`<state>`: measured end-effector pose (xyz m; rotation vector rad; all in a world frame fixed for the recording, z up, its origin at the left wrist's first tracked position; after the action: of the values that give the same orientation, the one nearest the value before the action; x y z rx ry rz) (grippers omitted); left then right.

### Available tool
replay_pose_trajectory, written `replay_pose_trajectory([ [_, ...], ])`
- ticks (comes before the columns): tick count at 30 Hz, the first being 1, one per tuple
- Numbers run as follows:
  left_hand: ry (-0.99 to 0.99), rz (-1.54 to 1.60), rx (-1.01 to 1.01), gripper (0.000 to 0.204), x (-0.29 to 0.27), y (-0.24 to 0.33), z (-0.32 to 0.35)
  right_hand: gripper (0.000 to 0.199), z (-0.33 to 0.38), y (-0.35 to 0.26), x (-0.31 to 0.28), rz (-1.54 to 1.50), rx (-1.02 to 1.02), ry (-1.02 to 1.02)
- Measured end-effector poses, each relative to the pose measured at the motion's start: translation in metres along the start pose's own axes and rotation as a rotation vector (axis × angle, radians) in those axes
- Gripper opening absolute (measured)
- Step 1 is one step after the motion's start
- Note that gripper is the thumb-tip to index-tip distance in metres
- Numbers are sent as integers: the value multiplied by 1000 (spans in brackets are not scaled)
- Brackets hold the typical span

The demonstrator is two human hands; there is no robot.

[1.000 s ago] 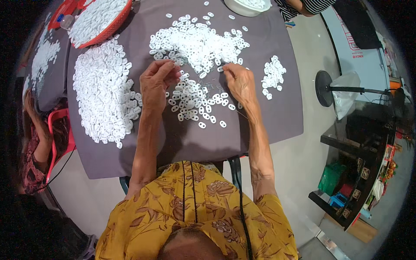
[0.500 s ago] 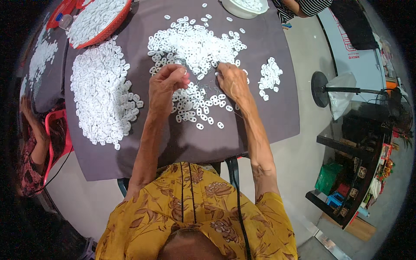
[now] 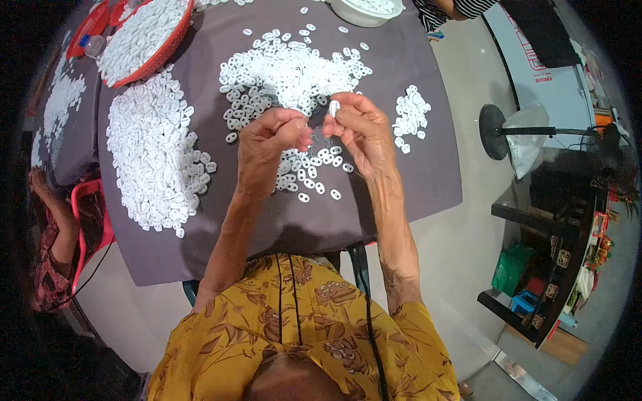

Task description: The person sorts through small white plastic buttons or components on a table by hand.

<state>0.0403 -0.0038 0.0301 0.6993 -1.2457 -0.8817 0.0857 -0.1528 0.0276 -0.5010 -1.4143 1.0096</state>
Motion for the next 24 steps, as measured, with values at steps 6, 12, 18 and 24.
replay_pose_trajectory([
  [6,-23,11,-11,15,6,2,3,20,11,-13,24,240,-55,12],
  [12,-18,-35,-28,14,9,2,3,21,16,-17,33,416,-133,6],
  [18,-2,-6,-18,14,7,3,3,21,18,-18,40,499,-128,31],
  [24,3,-31,-19,12,8,1,2,21,21,-19,40,598,-125,47],
])
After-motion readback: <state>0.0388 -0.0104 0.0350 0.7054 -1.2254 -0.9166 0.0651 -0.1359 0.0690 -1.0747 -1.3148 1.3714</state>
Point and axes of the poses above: each hand's wrist, its own z-axis away from the middle knuckle, its own x-axis out of the palm, y = z × x, the point moved 4 cm from there along -z, towards the middle knuckle, and after that the axes turned 4 degrees about -x, right-handed, at the moved point
